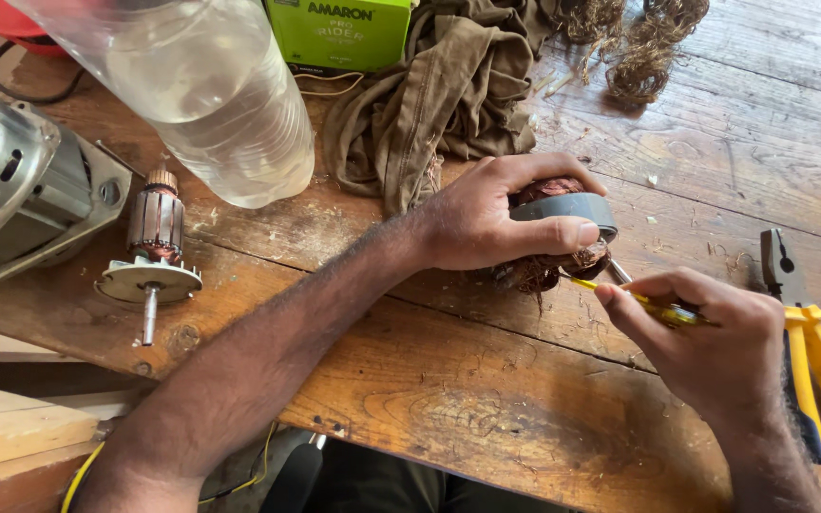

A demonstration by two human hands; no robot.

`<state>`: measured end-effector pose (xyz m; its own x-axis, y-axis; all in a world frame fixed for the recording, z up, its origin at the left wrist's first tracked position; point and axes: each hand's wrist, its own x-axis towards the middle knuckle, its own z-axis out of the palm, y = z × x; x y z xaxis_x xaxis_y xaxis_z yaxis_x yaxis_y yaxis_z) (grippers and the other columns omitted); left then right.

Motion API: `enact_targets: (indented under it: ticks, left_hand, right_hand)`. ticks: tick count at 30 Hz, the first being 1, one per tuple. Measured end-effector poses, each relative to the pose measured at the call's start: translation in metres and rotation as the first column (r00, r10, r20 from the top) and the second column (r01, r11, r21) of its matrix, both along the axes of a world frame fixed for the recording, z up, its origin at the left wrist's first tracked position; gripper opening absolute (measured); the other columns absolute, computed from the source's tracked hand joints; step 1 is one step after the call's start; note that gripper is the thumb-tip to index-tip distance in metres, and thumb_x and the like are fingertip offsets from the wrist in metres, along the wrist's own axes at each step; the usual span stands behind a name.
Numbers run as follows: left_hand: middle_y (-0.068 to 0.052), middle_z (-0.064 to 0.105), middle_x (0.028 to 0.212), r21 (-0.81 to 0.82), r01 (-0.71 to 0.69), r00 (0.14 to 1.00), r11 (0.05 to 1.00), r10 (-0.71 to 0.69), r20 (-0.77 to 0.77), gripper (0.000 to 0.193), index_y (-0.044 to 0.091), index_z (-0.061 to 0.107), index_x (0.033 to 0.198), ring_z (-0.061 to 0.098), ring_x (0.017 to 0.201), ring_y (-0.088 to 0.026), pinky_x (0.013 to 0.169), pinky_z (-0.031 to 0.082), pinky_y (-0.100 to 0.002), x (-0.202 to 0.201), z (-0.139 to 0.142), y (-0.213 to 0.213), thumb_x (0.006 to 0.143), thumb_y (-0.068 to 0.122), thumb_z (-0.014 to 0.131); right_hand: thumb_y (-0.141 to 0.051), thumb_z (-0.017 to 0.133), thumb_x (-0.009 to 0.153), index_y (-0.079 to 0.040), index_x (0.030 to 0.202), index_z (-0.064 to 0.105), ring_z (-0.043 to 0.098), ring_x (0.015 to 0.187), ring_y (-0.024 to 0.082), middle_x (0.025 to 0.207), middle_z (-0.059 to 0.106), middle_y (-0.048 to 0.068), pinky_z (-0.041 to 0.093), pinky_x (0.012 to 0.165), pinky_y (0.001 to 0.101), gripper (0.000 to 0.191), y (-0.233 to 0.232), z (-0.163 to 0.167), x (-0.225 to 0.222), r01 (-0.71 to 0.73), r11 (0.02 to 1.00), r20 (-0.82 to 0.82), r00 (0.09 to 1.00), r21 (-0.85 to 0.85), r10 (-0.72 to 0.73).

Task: The person holds a burnt electric motor stator on a wooden workbench and uses a screwdriver to pry and scrape the charred copper windings out of the stator housing, working around its rim. Near the end they pick up pliers and continue pulling winding material from the housing by hand.

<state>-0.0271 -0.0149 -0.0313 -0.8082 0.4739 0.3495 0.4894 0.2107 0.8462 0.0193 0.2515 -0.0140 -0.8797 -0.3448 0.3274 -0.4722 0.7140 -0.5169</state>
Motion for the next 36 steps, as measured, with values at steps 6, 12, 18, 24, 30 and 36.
enact_targets:
  ticks: [6,12,18,24,30,36]
  left_hand:
    - [-0.006,0.068,0.097,-0.029,-0.05,0.996,0.998,0.052,0.078,0.072,0.011,0.065,0.121,0.075,0.08,-0.016,0.068,0.064,-0.034,0.005,0.006,0.013,0.084,0.071,0.053]
    - [-0.007,0.074,0.104,-0.005,-0.144,0.989,0.99,0.144,-0.023,0.07,0.01,0.068,0.121,0.076,0.096,-0.018,0.083,0.065,-0.035,0.014,0.009,0.019,0.088,0.071,0.056]
    - [-0.007,0.074,0.103,-0.025,-0.161,0.987,0.987,0.161,-0.019,0.07,0.009,0.068,0.121,0.077,0.095,-0.019,0.083,0.065,-0.035,0.015,0.013,0.023,0.088,0.069,0.057]
    - [-0.005,0.075,0.096,-0.034,-0.204,0.978,0.978,0.205,0.04,0.062,0.01,0.069,0.114,0.079,0.086,-0.016,0.076,0.066,-0.032,0.017,0.017,0.029,0.087,0.065,0.06]
    - [-0.005,0.075,0.095,-0.003,-0.253,0.967,0.967,0.253,-0.004,0.058,0.01,0.07,0.112,0.078,0.086,-0.015,0.077,0.064,-0.032,0.022,0.022,0.03,0.088,0.062,0.064]
    - [-0.005,0.075,0.094,-0.007,-0.252,0.968,0.968,0.252,0.008,0.057,0.01,0.07,0.112,0.078,0.086,-0.015,0.076,0.064,-0.033,0.022,0.021,0.03,0.087,0.061,0.065]
  right_hand:
    - [-0.026,0.09,0.084,-0.006,0.089,0.078,0.067,0.059,0.013,0.07,0.072,0.004,0.052,0.051,0.0266,0.023,0.007,0.007,0.006,-0.086,0.969,-0.322,0.933,0.23,0.159]
    - [-0.028,0.09,0.083,-0.007,0.083,0.076,0.067,0.057,0.016,0.072,0.073,0.005,0.053,0.056,0.0312,0.025,0.002,0.011,0.011,-0.038,0.942,-0.444,0.875,0.335,0.193]
    - [-0.026,0.089,0.086,-0.007,0.082,0.074,0.067,0.061,0.017,0.074,0.072,0.005,0.053,0.058,0.0319,0.023,-0.003,0.016,0.012,-0.066,0.939,-0.458,0.86,0.339,0.226]
    - [-0.02,0.088,0.084,-0.003,0.092,0.076,0.069,0.066,0.019,0.075,0.07,0.004,0.055,0.061,0.033,0.022,-0.009,0.024,0.018,-0.067,0.911,-0.556,0.773,0.407,0.305]
    - [-0.02,0.089,0.085,-0.004,0.093,0.076,0.064,0.061,0.018,0.068,0.065,0.001,0.051,0.056,0.0327,0.022,-0.012,0.028,0.022,-0.023,0.893,-0.534,0.795,0.45,0.289]
    - [-0.018,0.088,0.083,-0.004,0.092,0.076,0.063,0.06,0.018,0.067,0.063,0.002,0.05,0.054,0.0342,0.021,-0.011,0.025,0.021,-0.044,0.899,-0.529,0.795,0.435,0.295]
